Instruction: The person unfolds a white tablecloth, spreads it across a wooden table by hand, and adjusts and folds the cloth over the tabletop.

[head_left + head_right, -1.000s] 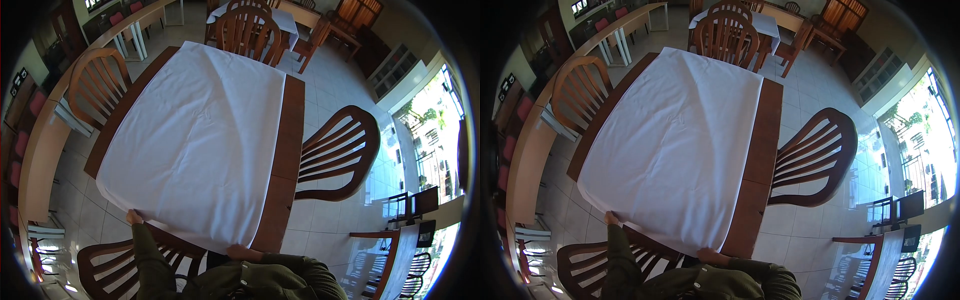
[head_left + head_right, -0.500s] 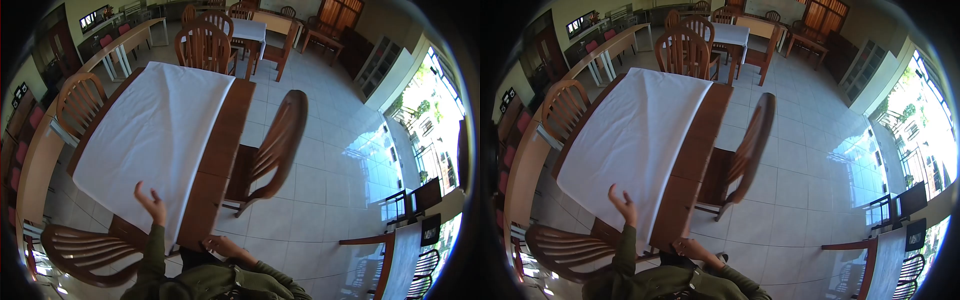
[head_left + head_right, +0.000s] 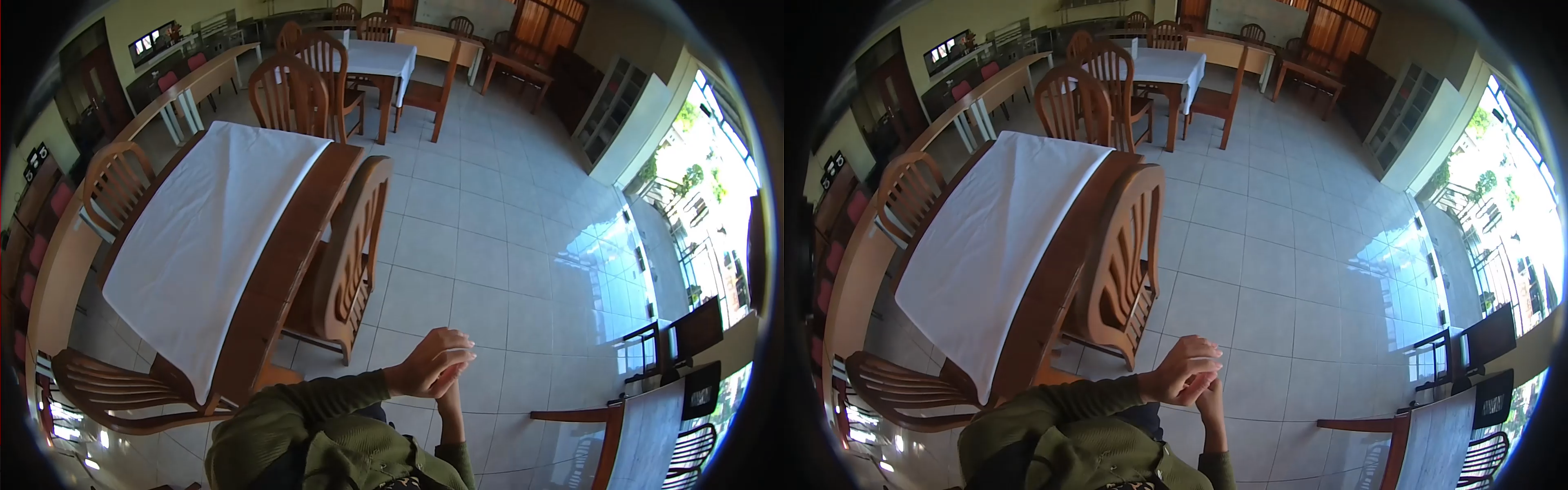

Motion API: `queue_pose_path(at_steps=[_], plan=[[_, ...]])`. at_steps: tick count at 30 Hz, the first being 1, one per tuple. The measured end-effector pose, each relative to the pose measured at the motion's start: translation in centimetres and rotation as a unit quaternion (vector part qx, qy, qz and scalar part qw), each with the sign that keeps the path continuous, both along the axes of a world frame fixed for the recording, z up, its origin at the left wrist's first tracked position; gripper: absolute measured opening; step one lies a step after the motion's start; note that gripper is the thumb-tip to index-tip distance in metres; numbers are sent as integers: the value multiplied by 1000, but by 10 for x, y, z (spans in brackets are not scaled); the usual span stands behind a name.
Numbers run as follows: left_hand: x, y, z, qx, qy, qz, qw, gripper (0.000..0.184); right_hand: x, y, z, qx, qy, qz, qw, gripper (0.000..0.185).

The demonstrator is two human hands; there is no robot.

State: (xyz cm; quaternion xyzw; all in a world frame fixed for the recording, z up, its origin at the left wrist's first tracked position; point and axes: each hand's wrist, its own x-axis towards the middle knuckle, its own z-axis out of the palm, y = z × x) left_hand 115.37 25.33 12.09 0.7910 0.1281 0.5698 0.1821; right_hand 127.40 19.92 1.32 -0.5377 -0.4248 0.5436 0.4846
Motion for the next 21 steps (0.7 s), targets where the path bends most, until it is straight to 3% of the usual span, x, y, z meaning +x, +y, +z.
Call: queue_pose_path(at_steps=[2,3,6,10,17,21], plan=[[29,23,-5,-35,3,5,999,23,13,28,7,43,30,19,998,17],[42,38,-12,-50,10,12,999,24,13,39,42,93,12,-14,995,15],[80,93,-26,-101,28,37,994,26,55,93,15,76,-99,20,992,15],[125,186,-32,-146,37,91,985,25,124,170,-4,-68,-1,64,996,17],[142,318,-9,-199,2,191,961,25,221,291,3,-109,-44,37,992,22],[128,376,-22,-205,-19,286,936,25,248,374,-1,-138,-18,60,988,24]])
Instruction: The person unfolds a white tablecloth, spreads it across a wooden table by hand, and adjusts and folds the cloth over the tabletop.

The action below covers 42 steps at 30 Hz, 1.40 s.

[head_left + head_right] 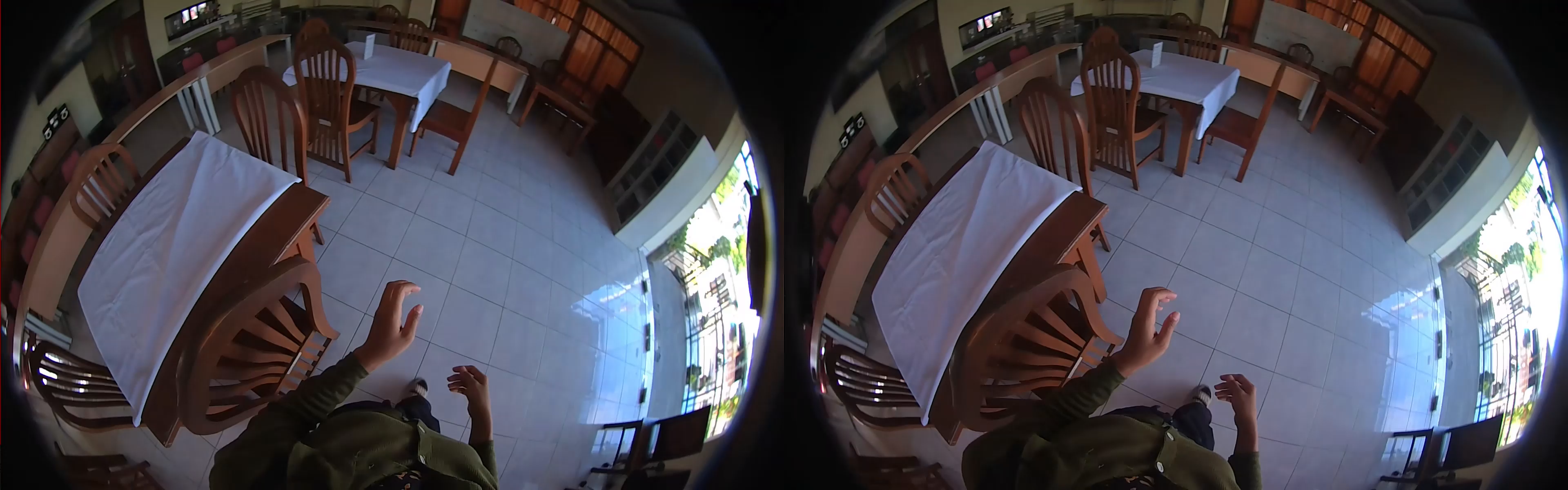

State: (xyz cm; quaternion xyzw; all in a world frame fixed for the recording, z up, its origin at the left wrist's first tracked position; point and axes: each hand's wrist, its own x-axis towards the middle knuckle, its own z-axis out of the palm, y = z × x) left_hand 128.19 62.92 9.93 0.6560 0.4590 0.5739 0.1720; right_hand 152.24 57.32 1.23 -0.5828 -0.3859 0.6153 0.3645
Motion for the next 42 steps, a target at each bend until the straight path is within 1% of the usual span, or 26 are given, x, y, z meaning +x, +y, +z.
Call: queue_pose_path(at_steps=[3,4,8,11,12,14,15,16,18,21,23,25,26,29,32,33,34,35,36,39,40,42], plan=[[-13,40,-17,-26,-19,79,996,25,6,76,-7,2,-10,60,998,24],[-17,52,-24,-52,-15,116,992,26,5,104,-7,10,-8,86,996,23],[-31,109,-47,-92,-112,190,971,26,-16,223,-2,36,1,198,980,22],[-45,147,-58,-116,-178,272,938,27,-47,307,7,41,2,283,958,20],[-51,157,-68,-123,-216,291,924,28,-62,333,10,42,3,315,948,19],[-69,172,-90,-77,-206,343,913,27,-99,375,17,34,-5,378,925,19],[-74,174,-87,-58,-204,369,905,26,-117,389,18,25,-13,410,912,19],[-77,172,-86,-94,-277,387,875,26,-135,401,17,43,6,440,897,19],[-86,170,-59,-154,-415,401,802,26,-173,416,20,30,11,497,867,19],[-129,178,-95,-168,-422,464,761,26,-229,430,17,12,32,561,827,20],[-159,185,-114,-126,-534,433,715,28,-265,436,11,-8,41,592,805,20],[-195,200,-131,-94,-637,393,656,28,-301,445,5,-30,44,614,788,21],[-212,212,-131,-79,-673,403,615,28,-319,452,-3,-46,44,618,784,21],[-270,242,-161,-54,-721,413,554,29,-376,480,-25,-36,23,591,806,18],[-319,274,-174,-71,-653,552,514,37,-437,513,-64,7,-24,522,853,17],[-327,279,-171,-135,-485,660,557,40,-455,522,-76,28,-56,511,857,18],[-335,284,-165,-191,-294,739,575,43,-476,533,-86,51,-84,501,860,19],[-344,287,-161,-238,-90,785,565,46,-499,544,-99,76,-111,491,861,20],[-354,287,-160,-259,-32,771,581,52,-521,556,-126,145,-166,483,847,25],[-371,281,-166,-418,62,684,596,50,-568,564,-140,249,-172,472,828,27],[-376,282,-168,-395,85,707,580,42,-584,567,-143,220,-170,484,829,31],[-389,280,-173,-417,117,684,587,34,-616,570,-148,220,-210,498,812,34]])
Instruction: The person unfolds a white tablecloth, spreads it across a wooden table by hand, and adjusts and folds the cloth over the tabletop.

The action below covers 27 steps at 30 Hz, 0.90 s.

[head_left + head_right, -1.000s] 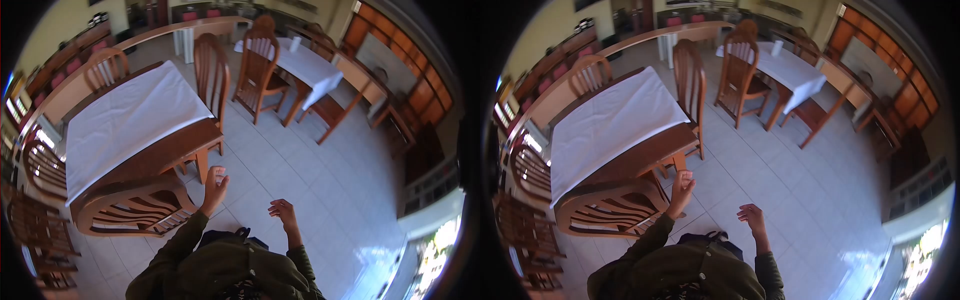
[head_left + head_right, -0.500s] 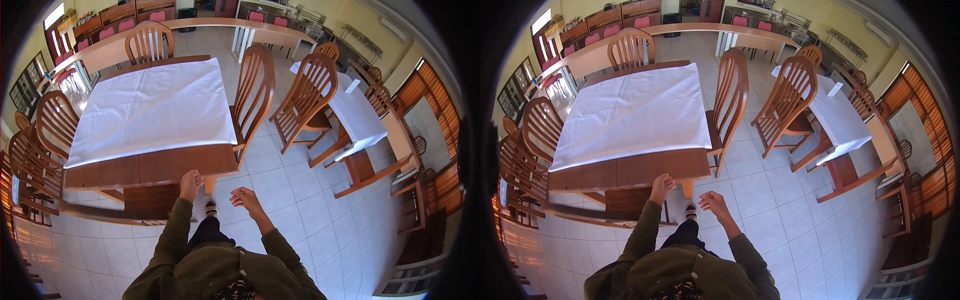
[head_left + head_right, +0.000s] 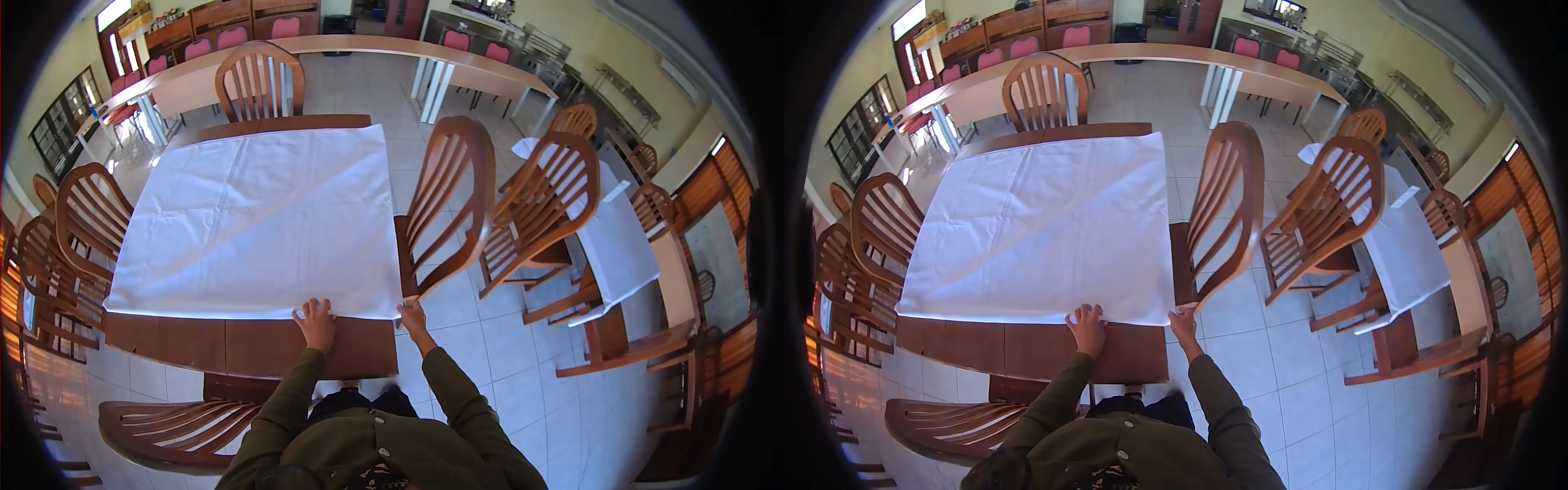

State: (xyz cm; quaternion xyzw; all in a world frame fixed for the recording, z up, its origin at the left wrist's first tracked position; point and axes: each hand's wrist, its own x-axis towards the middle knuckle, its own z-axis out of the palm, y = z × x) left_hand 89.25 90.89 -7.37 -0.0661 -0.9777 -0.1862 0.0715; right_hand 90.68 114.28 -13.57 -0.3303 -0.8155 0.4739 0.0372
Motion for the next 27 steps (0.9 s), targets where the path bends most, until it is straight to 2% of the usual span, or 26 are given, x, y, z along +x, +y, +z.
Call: queue_pose_path(at_steps=[1,2,5,6,7,9,10,11,12,13,14,15,16,19,22,25,27], plan=[[-3,-2,-4,-17,-8,-11,1000,30,-11,1,-4,11,-23,8,1000,35],[-5,0,0,-18,31,-11,999,21,-18,1,-2,-55,-10,9,998,37],[-9,0,7,-18,-26,-7,999,19,-35,0,5,-3,9,30,999,35],[-9,0,12,-9,-48,-1,999,19,-38,-2,6,63,88,37,993,26],[-8,-2,18,-1,-69,3,998,19,-40,-2,8,40,135,42,989,22],[-4,-5,31,-3,-135,7,991,17,-28,-14,56,-8,226,43,973,13],[-2,-9,38,-12,-178,6,984,16,-25,-20,71,-85,270,66,957,5],[1,-13,39,-20,-222,4,975,14,-18,-23,87,-90,274,125,949,6],[3,-22,32,31,-246,-20,969,13,-17,-30,82,-73,297,162,938,9],[-1,-23,30,162,-243,-38,956,16,-9,-38,103,-94,300,216,924,9],[-6,-22,30,289,-237,-56,926,19,-4,-46,134,-110,325,276,898,9],[-13,-20,32,410,-228,-71,880,23,2,-52,157,-171,285,331,883,10],[-17,-2,72,496,-290,35,817,33,3,-58,148,-131,302,383,863,10],[-27,34,118,395,-143,57,906,43,8,-66,176,-119,247,568,776,14],[-30,61,136,176,-1,100,979,56,13,-68,178,-40,191,652,733,18],[-40,53,108,32,-32,119,992,69,24,-65,179,-24,167,678,715,17],[-43,38,95,23,-58,164,984,68,26,-61,171,-38,146,699,699,15]])
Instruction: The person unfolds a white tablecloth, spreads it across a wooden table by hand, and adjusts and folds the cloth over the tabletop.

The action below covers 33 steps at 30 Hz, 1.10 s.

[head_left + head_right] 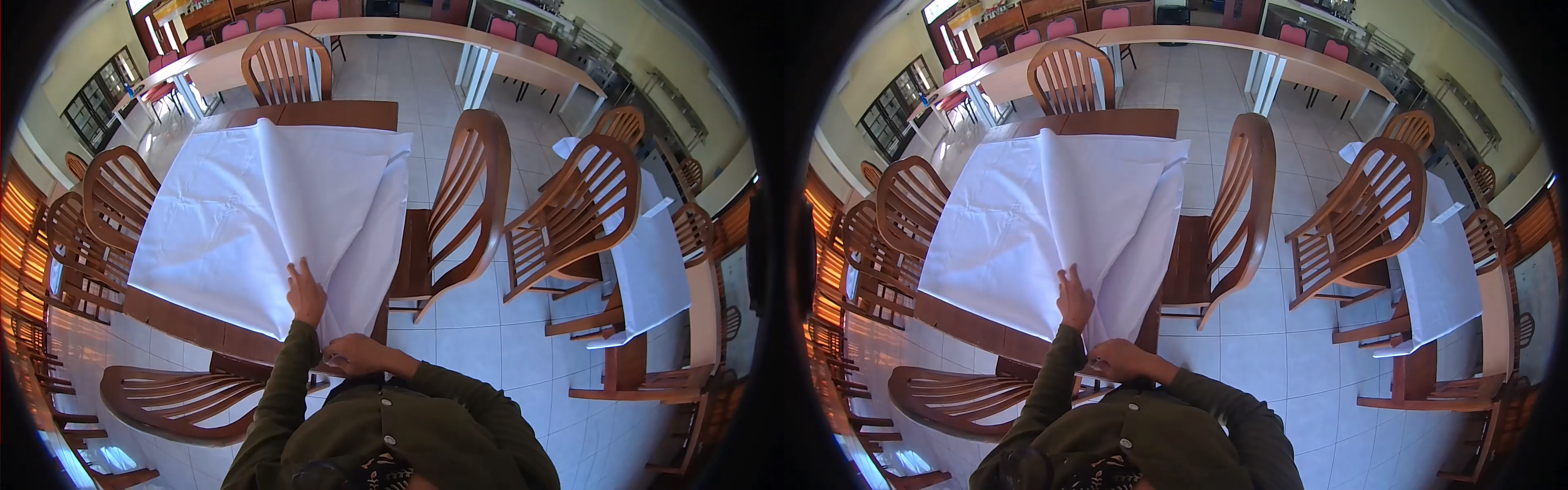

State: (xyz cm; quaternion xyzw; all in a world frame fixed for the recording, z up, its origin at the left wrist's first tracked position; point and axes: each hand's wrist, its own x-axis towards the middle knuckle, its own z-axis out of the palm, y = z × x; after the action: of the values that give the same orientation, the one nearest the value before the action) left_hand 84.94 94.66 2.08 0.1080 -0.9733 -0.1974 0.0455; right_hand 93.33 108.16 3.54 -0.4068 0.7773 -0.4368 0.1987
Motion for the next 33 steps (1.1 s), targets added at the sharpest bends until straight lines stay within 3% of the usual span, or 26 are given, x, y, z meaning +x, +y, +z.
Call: queue_pose_path(at_steps=[1,5,8,12,13,16,19,22,25,28,29,31,33], plan=[[1,-8,-6,-4,-15,23,1000,68,2,1,-6,3,-12,15,1000,14],[12,-25,-18,-51,105,-46,992,59,9,-5,-24,15,-62,66,996,12],[21,-11,-18,-54,55,-140,987,63,17,-19,-39,25,-73,100,992,13],[23,-9,-73,-100,-4,-100,990,60,21,-29,-49,68,-30,113,991,14],[23,-12,-89,-125,25,-103,986,49,20,-30,-49,90,-20,112,989,14],[19,-20,-99,-86,-28,-121,989,37,18,-24,-43,58,-50,87,993,14],[24,-6,-75,-58,7,-118,991,29,18,-20,-37,85,-63,77,991,14],[36,11,-56,-127,2,-122,984,20,20,-25,-48,105,-55,85,989,14],[28,11,-75,-115,-43,-124,985,20,20,-25,-51,110,-66,89,988,14],[20,3,-96,-28,-9,-109,994,16,23,-21,-55,92,-62,66,992,16],[16,-2,-92,51,20,-76,996,14,23,-18,-54,72,-82,52,993,17],[5,-14,-67,205,76,-9,976,11,25,-13,-48,30,-122,25,992,18],[2,-30,-27,315,207,35,926,9,24,-10,-35,22,-159,-43,986,18]])
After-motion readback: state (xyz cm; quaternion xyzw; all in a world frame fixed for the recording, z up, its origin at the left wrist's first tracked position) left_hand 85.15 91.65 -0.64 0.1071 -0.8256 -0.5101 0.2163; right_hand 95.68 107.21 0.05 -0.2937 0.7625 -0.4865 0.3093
